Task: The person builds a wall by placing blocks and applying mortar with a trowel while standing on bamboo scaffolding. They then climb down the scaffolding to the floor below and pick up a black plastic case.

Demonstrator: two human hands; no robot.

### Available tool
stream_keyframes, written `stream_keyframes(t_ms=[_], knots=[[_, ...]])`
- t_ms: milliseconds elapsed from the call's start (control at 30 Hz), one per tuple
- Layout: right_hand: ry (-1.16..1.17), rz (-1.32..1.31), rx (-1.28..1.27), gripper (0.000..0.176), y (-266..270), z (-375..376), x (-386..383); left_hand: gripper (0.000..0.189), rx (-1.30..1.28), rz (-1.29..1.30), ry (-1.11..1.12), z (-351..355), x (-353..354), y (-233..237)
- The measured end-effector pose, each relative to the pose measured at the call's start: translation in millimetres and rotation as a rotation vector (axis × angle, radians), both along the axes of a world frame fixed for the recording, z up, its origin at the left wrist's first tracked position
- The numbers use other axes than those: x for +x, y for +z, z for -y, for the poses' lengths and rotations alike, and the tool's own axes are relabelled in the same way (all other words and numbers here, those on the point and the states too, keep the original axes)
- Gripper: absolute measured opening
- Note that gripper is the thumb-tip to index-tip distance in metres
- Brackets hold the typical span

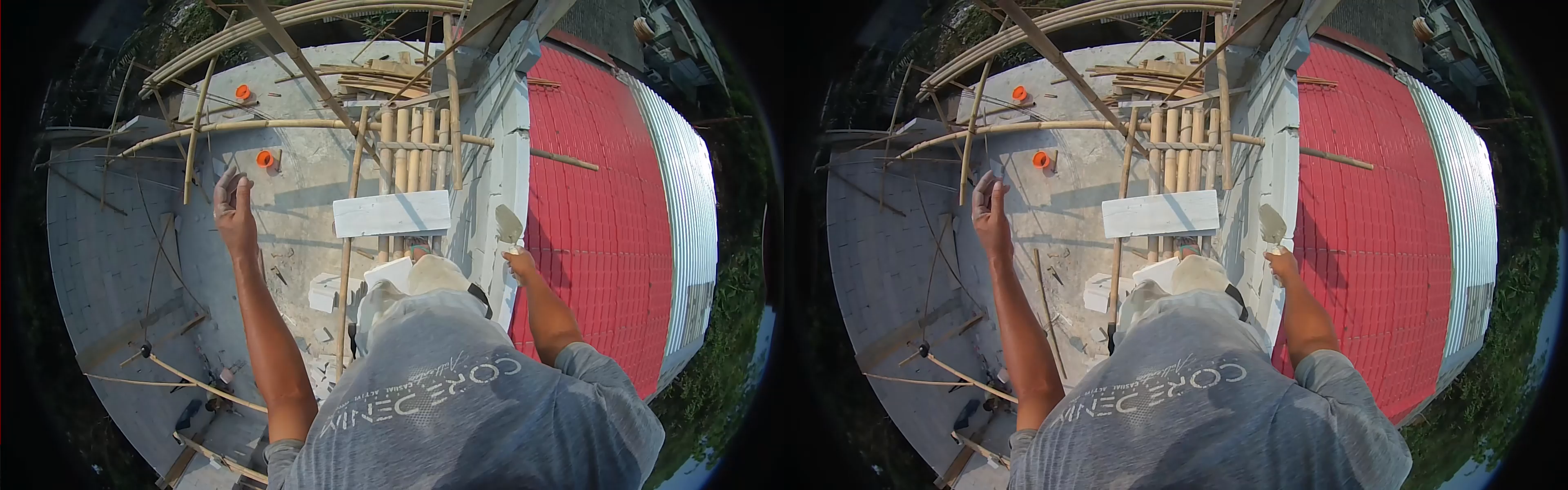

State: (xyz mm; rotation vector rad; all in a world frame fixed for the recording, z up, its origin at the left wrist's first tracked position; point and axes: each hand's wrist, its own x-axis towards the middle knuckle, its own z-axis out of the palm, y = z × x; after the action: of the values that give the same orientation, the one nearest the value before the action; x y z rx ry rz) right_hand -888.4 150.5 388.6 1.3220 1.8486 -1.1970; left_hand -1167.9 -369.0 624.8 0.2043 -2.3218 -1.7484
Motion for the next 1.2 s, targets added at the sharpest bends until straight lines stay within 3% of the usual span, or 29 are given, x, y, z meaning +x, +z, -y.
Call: stream_keyframes(t_ms=[100, 267, 467, 567, 767, 933, 1000, 1133, 1200], knots=[[-0.062, -0.097, 0.039, 0.043, -2, -22, -9, 0.038, -0.010, 0.045, 0.008, -5, 3, 2], [-0.217, -0.038, -0.010, 0.032, 15, -38, -27, 0.038, 0.064, 0.196, 0.156, 26, 46, -54], [-0.226, -0.033, -0.109, 0.032, 22, -30, -53, 0.041, 0.255, 0.340, 0.328, 41, 84, -108], [-0.292, -0.056, -0.208, 0.037, 9, -24, -67, 0.047, 0.261, 0.388, 0.358, 46, 71, -123], [-0.469, -0.063, -0.208, 0.039, -22, -9, -135, 0.054, 0.274, 0.361, 0.380, 54, -65, -146], [-0.318, 0.068, -0.170, 0.041, -21, -26, -192, 0.061, 0.153, 0.104, 0.166, -6, -198, -87], [-0.261, 0.026, -0.182, 0.042, -12, -41, -220, 0.064, 0.116, 0.060, 0.092, -16, -240, -85], [-0.350, -0.015, -0.122, 0.044, 12, -56, -256, 0.073, 0.040, 0.036, 0.027, -60, -305, -68], [-0.447, -0.110, -0.006, 0.037, 23, -54, -263, 0.075, 0.016, 0.034, 0.005, -71, -321, -67]])
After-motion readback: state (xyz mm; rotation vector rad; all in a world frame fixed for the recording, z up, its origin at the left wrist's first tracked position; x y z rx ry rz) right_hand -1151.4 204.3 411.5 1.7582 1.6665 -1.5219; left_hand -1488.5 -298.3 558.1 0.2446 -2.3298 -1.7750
